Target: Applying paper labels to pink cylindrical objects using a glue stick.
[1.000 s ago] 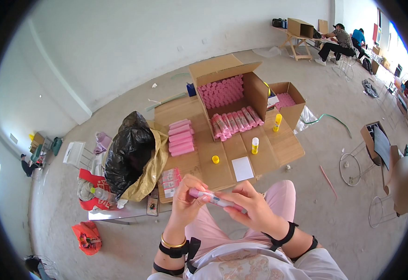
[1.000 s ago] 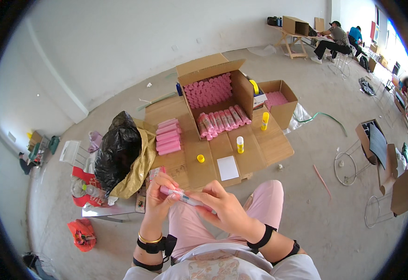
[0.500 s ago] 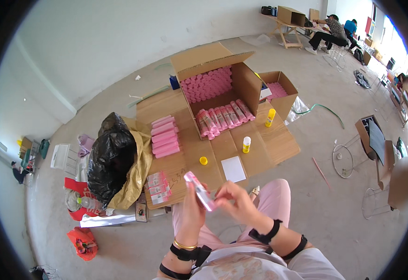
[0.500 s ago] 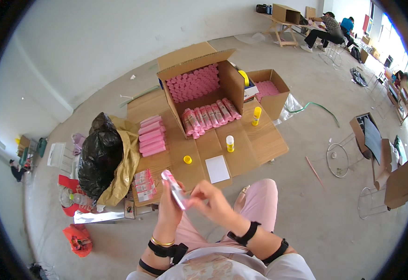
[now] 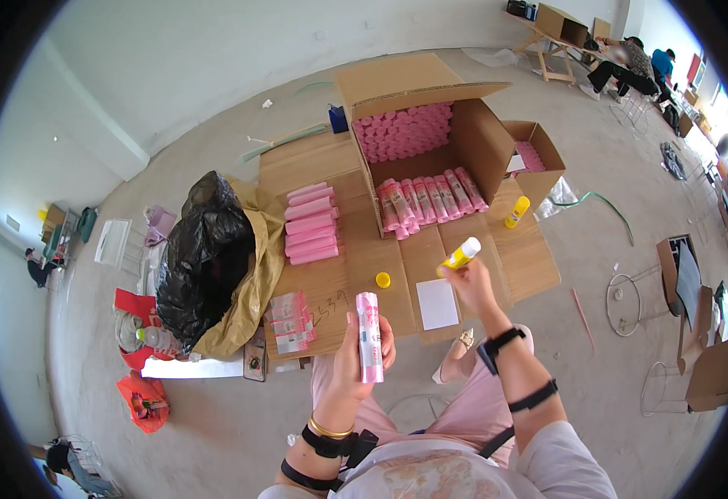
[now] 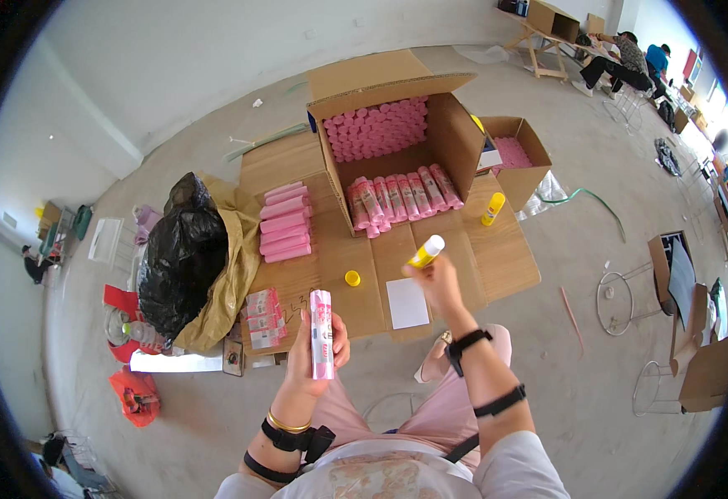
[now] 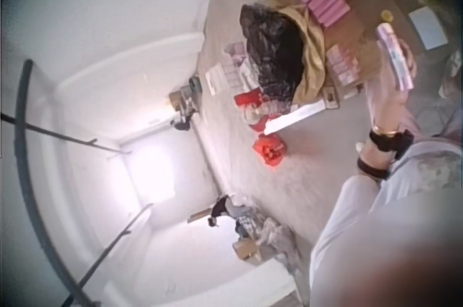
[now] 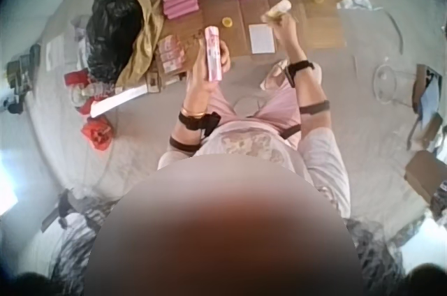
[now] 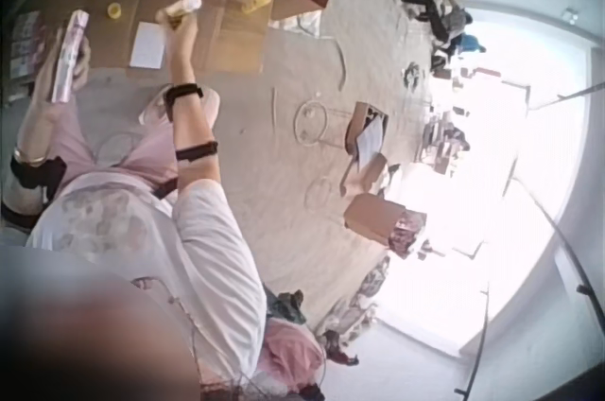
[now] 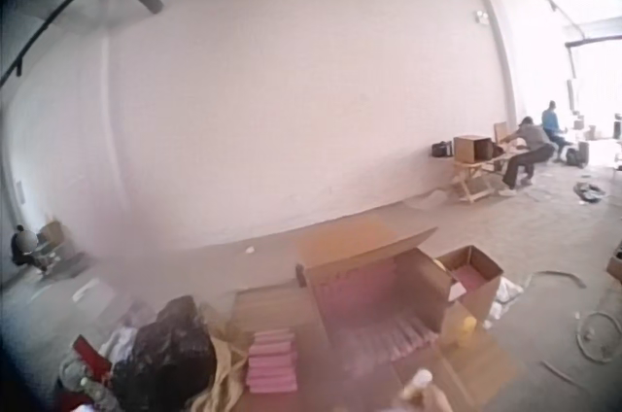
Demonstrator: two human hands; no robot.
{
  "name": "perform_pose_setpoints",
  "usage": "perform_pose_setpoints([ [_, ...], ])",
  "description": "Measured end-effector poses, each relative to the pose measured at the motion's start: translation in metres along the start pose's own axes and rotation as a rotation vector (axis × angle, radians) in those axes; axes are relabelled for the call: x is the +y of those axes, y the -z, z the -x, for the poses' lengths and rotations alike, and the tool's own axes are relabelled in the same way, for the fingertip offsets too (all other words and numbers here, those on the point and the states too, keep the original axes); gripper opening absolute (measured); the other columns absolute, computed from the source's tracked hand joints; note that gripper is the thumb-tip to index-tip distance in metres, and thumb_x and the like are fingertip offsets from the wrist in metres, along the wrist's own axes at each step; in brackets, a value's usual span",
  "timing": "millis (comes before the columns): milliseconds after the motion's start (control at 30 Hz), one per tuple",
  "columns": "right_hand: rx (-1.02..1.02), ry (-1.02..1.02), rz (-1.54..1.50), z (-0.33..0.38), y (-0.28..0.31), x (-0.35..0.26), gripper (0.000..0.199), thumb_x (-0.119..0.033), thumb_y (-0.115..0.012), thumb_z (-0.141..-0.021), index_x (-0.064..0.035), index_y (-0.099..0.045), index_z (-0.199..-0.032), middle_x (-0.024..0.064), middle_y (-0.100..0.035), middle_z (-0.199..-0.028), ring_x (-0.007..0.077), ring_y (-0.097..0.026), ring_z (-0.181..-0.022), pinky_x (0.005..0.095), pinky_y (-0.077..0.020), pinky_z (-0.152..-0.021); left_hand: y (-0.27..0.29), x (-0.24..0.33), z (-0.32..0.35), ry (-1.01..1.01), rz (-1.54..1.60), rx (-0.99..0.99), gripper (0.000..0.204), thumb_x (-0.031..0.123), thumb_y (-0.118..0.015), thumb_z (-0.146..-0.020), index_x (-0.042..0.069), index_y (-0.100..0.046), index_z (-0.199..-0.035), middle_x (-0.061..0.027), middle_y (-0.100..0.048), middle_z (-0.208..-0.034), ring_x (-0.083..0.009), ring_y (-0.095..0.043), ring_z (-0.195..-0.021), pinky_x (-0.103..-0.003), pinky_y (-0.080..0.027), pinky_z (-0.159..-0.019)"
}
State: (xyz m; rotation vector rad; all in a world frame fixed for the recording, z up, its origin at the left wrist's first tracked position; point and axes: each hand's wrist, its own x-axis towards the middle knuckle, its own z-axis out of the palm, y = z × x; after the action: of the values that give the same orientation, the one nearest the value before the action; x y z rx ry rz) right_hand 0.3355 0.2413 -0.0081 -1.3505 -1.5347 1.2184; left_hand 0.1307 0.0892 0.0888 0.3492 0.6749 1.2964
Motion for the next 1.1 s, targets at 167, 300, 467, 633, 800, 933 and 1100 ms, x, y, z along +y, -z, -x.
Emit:
perform_pose_setpoints([
  [167,-0.297,0.352,-0.357,0.107,-0.026,-0.116,0.031,-0.007,-0.073,-0.077,-0.0035,-0.055,-0.102,0.0100,-0.061,-0.106,0.0216,-0.061,-0.094,0.0322,-0.0481,-0.080,-0.017,0.003,0.012,0.012,-0.101,0.204,0.052,0.053,-0.034,-0.096,0.006,-0.055,-0.098,-0.0039,-0.055,-0.078,-0.0116,-0.053,-0.063,-0.025,-0.043,-0.052],
  [300,-0.276,0.681,-0.058,0.135,-0.026,-0.141,0.037,-0.009,-0.074,-0.074,-0.0052,-0.054,-0.105,0.0113,-0.059,-0.097,0.0304,-0.060,-0.090,0.0345,-0.0481,-0.076,-0.031,0.001,0.025,-0.102,-0.265,0.211,0.047,0.049,-0.040,-0.095,0.006,-0.056,-0.105,-0.0034,-0.060,-0.089,-0.0107,-0.059,-0.075,-0.027,-0.050,-0.059],
  [467,-0.223,0.674,-0.047,0.151,-0.024,-0.153,0.037,-0.003,-0.073,-0.073,-0.0064,-0.054,-0.104,0.0116,-0.058,-0.099,0.0277,-0.058,-0.092,0.0353,-0.0467,-0.081,-0.042,0.002,0.050,-0.099,-0.407,0.279,0.045,0.048,-0.042,-0.095,0.006,-0.055,-0.106,-0.0043,-0.059,-0.086,-0.0129,-0.060,-0.071,-0.029,-0.051,-0.058],
  [633,-0.029,0.741,0.016,0.147,-0.020,-0.162,0.033,-0.004,-0.069,-0.078,-0.0020,-0.054,-0.107,0.0126,-0.055,-0.102,0.0250,-0.059,-0.082,0.0306,-0.0478,-0.072,-0.043,-0.001,0.066,0.024,-0.379,0.102,0.052,0.053,-0.030,-0.097,0.006,-0.051,-0.102,-0.0023,-0.051,-0.070,-0.0094,-0.048,-0.056,-0.023,-0.040,-0.050],
  [800,0.055,0.224,-0.442,0.148,-0.004,-0.167,0.027,-0.001,-0.065,-0.083,0.0017,-0.053,-0.107,0.0052,-0.057,-0.103,0.0111,-0.058,-0.085,0.0244,-0.0460,-0.075,-0.043,0.005,0.084,-0.029,-0.396,-0.139,0.050,0.051,-0.028,-0.097,0.007,-0.052,-0.099,-0.0061,-0.051,-0.066,-0.0124,-0.045,-0.051,-0.025,-0.038,-0.046],
  [933,-0.108,0.369,-0.478,0.187,-0.007,-0.179,0.028,-0.001,-0.067,-0.082,0.0018,-0.053,-0.106,0.0072,-0.058,-0.102,0.0149,-0.059,-0.091,0.0272,-0.0466,-0.077,-0.044,0.003,0.090,-0.072,-0.297,-0.076,0.054,0.053,-0.028,-0.097,0.006,-0.054,-0.098,-0.0045,-0.049,-0.062,-0.0114,-0.043,-0.051,-0.024,-0.037,-0.046],
  [1100,-0.086,0.651,-0.182,0.204,-0.023,-0.187,0.032,-0.001,-0.070,-0.077,-0.0018,-0.054,-0.105,0.0117,-0.058,-0.101,0.0234,-0.059,-0.093,0.0302,-0.0472,-0.077,-0.047,-0.002,0.096,-0.141,-0.398,0.099,0.055,0.055,-0.028,-0.096,0.007,-0.055,-0.099,-0.0037,-0.053,-0.068,-0.0103,-0.048,-0.055,-0.024,-0.039,-0.049],
])
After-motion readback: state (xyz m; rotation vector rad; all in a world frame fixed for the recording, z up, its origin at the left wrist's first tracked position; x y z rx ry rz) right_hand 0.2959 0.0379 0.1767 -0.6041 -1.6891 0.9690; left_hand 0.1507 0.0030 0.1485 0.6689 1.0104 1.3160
